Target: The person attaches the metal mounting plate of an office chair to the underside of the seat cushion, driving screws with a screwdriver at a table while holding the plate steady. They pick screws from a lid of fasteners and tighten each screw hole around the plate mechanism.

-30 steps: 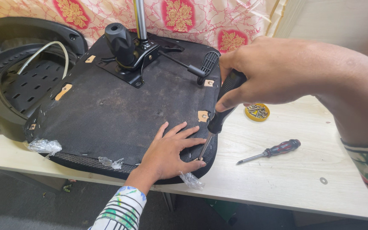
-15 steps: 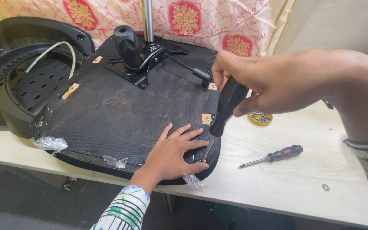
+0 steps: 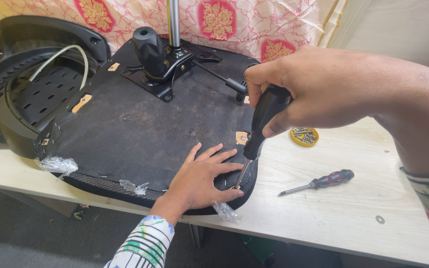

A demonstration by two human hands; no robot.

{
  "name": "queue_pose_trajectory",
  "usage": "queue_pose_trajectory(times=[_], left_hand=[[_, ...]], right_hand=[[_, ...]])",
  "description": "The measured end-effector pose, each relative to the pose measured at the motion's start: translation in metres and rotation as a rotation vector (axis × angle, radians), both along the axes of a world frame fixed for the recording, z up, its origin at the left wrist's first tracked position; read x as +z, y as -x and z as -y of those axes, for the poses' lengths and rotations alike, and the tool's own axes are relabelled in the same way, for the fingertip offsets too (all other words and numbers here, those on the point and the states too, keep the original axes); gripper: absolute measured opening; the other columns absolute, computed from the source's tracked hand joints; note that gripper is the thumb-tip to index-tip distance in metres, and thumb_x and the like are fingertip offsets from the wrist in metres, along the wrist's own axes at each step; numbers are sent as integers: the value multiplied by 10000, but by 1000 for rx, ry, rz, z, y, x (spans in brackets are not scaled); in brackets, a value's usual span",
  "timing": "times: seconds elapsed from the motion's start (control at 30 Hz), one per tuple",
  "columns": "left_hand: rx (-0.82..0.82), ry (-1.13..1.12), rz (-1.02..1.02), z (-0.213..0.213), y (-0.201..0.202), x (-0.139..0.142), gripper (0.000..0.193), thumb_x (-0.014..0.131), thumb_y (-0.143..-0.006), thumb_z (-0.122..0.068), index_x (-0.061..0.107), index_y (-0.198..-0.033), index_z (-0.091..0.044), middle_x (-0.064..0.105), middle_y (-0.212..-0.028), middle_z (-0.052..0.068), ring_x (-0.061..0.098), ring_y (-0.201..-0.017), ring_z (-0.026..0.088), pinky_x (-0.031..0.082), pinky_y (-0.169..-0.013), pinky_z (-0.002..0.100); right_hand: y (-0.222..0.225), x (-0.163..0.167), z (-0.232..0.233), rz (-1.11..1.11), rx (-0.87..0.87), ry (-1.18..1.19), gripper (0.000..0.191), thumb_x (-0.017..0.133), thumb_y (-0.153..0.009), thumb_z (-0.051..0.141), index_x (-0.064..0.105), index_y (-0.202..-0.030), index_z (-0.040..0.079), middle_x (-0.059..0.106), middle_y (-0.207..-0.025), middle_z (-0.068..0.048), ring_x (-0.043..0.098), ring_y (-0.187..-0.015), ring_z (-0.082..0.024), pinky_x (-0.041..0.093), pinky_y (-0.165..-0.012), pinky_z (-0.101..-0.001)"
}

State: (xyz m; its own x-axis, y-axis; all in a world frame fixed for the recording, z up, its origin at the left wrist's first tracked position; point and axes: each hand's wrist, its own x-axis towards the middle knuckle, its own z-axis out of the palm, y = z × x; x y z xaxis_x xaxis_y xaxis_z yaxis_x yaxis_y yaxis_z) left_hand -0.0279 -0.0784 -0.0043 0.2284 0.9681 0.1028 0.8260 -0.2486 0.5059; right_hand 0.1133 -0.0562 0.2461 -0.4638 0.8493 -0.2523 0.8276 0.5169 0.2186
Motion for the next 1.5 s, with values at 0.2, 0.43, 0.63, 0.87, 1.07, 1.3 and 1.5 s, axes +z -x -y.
queue_pose_trajectory(times=[0.2,0.43,0.63,0.87,1.07,1.3,1.5], left_hand=[[3,10,-4,0,0,1,633,719,-710,-652,714,-1258,-334,464,-1555,-26,237,-1529,230,0,-1241,551],[6,30,-6,-1,-1,2,660,711,-714,-671,704,-1295,-357,446,-1560,-33,229,-1525,234,-1,-1236,551],[-8,6,3,0,0,1,623,716,-717,-648,712,-1260,-343,460,-1560,-30,246,-1529,237,9,-1239,554],[-11,-9,3,-1,1,0,631,716,-720,-653,710,-1263,-332,458,-1561,-17,243,-1525,250,6,-1233,563],[-15,-16,3,-1,0,-1,646,707,-717,-672,707,-1269,-336,462,-1558,-16,249,-1522,251,10,-1232,565],[1,40,-11,-2,-1,2,633,708,-719,-672,702,-1264,-349,446,-1560,-28,233,-1523,241,-9,-1230,561],[-1,10,2,0,0,2,616,718,-719,-658,716,-1253,-350,463,-1556,-31,244,-1526,238,5,-1240,553]], right_hand=[[1,0,3,21,-1,-76,410,777,-832,493,711,-1084,177,763,-861,-78,742,-851,-219,547,-774,-400],[4,-10,-1,55,-43,-60,505,638,-937,592,664,-1166,142,742,-836,-147,734,-835,-262,554,-786,-419],[-19,-9,-13,-167,103,205,571,845,-785,387,562,-1273,300,692,-1013,45,724,-814,-190,583,-715,-420],[-11,-10,-13,-49,47,63,451,803,-829,360,636,-1221,213,729,-948,-56,712,-840,-210,536,-747,-390],[0,-4,0,62,-4,-47,435,761,-850,470,706,-1127,138,776,-888,-90,757,-858,-229,558,-783,-381],[-9,-15,-13,28,-29,-30,546,703,-895,480,561,-1370,252,755,-1034,-41,742,-924,-230,557,-846,-397],[-23,-14,-22,-75,25,151,544,763,-860,312,532,-1351,275,701,-1145,35,683,-990,-164,538,-817,-387]])
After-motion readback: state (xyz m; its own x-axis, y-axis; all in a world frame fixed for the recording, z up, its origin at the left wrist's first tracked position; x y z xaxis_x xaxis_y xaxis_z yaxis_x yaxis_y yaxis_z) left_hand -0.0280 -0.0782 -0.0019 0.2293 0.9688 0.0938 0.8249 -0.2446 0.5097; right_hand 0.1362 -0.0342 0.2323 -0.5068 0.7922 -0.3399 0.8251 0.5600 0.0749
